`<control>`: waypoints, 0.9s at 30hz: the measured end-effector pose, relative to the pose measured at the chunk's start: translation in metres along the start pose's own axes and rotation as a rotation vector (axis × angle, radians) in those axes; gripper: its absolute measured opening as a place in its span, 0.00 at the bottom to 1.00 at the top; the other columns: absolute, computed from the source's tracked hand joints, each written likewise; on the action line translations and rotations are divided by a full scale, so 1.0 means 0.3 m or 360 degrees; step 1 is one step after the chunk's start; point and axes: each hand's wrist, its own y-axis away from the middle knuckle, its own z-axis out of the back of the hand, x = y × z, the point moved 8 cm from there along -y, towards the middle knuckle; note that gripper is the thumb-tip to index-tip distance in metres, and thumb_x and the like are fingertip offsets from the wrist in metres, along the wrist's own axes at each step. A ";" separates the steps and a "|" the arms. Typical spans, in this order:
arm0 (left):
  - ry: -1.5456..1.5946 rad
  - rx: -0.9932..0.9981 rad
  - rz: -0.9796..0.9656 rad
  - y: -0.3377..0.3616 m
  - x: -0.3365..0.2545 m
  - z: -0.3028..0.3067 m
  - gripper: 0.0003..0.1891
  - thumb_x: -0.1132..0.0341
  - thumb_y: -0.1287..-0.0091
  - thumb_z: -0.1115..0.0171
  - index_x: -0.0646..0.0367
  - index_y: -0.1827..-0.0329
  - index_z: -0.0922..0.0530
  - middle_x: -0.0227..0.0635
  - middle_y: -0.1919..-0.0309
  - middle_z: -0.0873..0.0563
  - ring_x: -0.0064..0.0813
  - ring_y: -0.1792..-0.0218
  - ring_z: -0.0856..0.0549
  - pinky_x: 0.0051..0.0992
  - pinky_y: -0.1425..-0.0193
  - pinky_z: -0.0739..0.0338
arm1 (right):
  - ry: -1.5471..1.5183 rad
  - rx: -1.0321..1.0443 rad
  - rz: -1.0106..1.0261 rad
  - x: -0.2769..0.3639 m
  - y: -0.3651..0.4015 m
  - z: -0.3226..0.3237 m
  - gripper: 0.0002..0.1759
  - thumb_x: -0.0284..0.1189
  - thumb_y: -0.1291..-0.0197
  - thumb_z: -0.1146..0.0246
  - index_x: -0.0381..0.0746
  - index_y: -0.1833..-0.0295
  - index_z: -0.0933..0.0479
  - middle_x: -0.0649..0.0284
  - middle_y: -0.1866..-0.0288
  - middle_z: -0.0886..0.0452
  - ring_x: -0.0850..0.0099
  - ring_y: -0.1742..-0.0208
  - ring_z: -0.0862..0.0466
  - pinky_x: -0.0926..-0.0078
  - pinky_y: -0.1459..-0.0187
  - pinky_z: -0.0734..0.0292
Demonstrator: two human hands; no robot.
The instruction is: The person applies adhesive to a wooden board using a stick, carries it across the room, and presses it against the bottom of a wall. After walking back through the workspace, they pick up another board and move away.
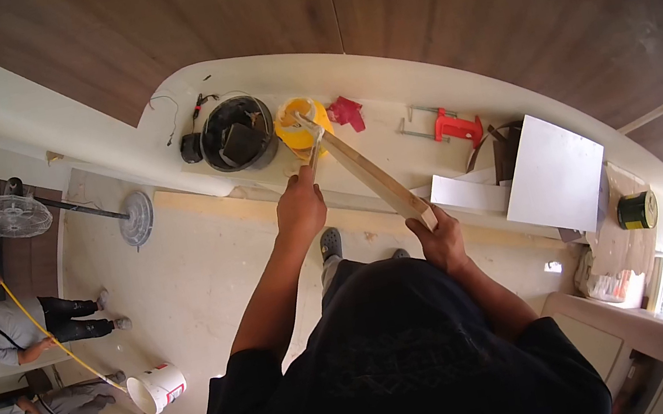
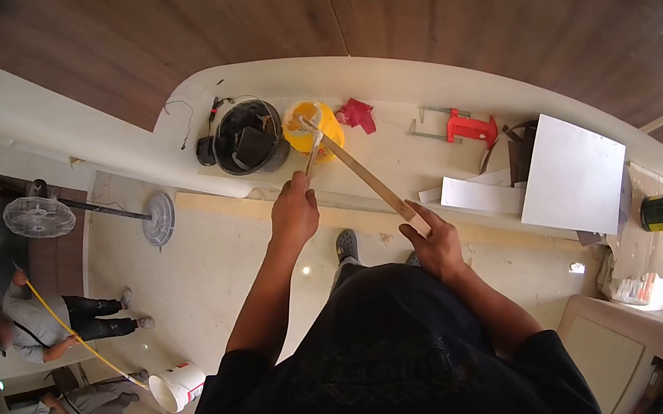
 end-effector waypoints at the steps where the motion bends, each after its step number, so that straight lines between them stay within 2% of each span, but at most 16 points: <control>1: -0.0014 0.0020 -0.0009 0.008 -0.006 0.006 0.11 0.72 0.38 0.44 0.59 0.55 0.34 0.53 0.62 0.22 0.57 0.61 0.20 0.49 0.59 0.26 | 0.0003 0.0000 0.0003 0.002 0.001 0.000 0.25 0.31 0.44 0.33 0.42 0.40 0.25 0.49 0.52 0.18 0.59 0.53 0.17 0.69 0.51 0.24; 7: -0.0080 0.0116 -0.0077 0.049 -0.036 0.063 0.12 0.74 0.39 0.46 0.59 0.53 0.32 0.51 0.61 0.24 0.57 0.60 0.21 0.48 0.57 0.25 | -0.0003 -0.0002 0.0033 0.000 -0.003 0.000 0.24 0.30 0.44 0.33 0.41 0.40 0.25 0.49 0.51 0.18 0.59 0.51 0.17 0.69 0.51 0.24; 10: -0.0115 0.0061 -0.0196 0.068 -0.085 0.135 0.11 0.75 0.39 0.46 0.59 0.53 0.32 0.51 0.61 0.24 0.56 0.59 0.21 0.47 0.57 0.25 | 0.0004 -0.0030 0.0092 0.005 -0.003 0.004 0.24 0.30 0.44 0.33 0.41 0.40 0.25 0.49 0.51 0.18 0.58 0.51 0.17 0.68 0.51 0.24; 13: -0.0059 0.0099 -0.0175 0.077 -0.076 0.179 0.13 0.74 0.37 0.47 0.58 0.50 0.32 0.50 0.61 0.24 0.54 0.59 0.21 0.45 0.56 0.25 | -0.0010 0.0009 -0.0012 0.008 -0.004 0.005 0.25 0.30 0.44 0.33 0.41 0.40 0.25 0.49 0.51 0.18 0.58 0.51 0.17 0.69 0.50 0.24; 16: 0.0203 -0.0077 -0.0067 0.059 -0.012 0.202 0.14 0.72 0.36 0.46 0.59 0.48 0.32 0.49 0.61 0.24 0.54 0.59 0.21 0.45 0.56 0.25 | 0.0009 0.0004 0.0001 0.007 -0.005 0.003 0.24 0.30 0.44 0.33 0.41 0.40 0.25 0.49 0.51 0.18 0.59 0.51 0.17 0.69 0.50 0.24; 17: 0.0211 -0.0220 -0.0109 0.043 0.012 0.202 0.14 0.72 0.36 0.45 0.59 0.48 0.32 0.49 0.61 0.24 0.54 0.59 0.21 0.45 0.56 0.25 | -0.0014 0.0009 -0.0019 0.002 -0.006 0.001 0.24 0.30 0.44 0.33 0.41 0.40 0.25 0.49 0.51 0.18 0.60 0.51 0.17 0.69 0.50 0.24; 19: 0.0227 -0.0512 -0.0183 -0.001 0.082 0.168 0.14 0.72 0.36 0.44 0.61 0.48 0.32 0.49 0.61 0.24 0.54 0.60 0.21 0.45 0.57 0.26 | -0.0054 0.0026 -0.0056 -0.010 -0.008 -0.005 0.24 0.30 0.44 0.33 0.41 0.40 0.25 0.49 0.52 0.18 0.61 0.52 0.17 0.70 0.50 0.24; 22: 0.0246 -0.0587 -0.0280 -0.053 0.128 0.092 0.13 0.74 0.38 0.43 0.61 0.50 0.31 0.48 0.62 0.24 0.54 0.62 0.22 0.46 0.59 0.26 | 0.0008 0.0037 -0.0026 -0.003 -0.012 -0.009 0.24 0.30 0.43 0.33 0.40 0.40 0.25 0.49 0.52 0.18 0.63 0.52 0.16 0.70 0.51 0.24; 25: 0.0222 -0.0558 -0.0448 -0.079 0.115 0.034 0.13 0.75 0.39 0.42 0.61 0.51 0.30 0.48 0.62 0.24 0.53 0.63 0.22 0.46 0.60 0.27 | 0.0077 0.0047 -0.0104 0.017 -0.013 -0.007 0.24 0.30 0.44 0.33 0.40 0.40 0.26 0.49 0.53 0.17 0.63 0.53 0.16 0.70 0.51 0.24; 27: 0.0231 -0.0463 -0.0407 -0.111 0.148 -0.010 0.13 0.75 0.40 0.41 0.60 0.53 0.30 0.48 0.62 0.24 0.53 0.63 0.22 0.47 0.61 0.27 | 0.0100 0.0024 -0.0043 0.011 -0.019 -0.011 0.25 0.30 0.44 0.33 0.41 0.40 0.25 0.50 0.53 0.17 0.63 0.53 0.16 0.70 0.51 0.24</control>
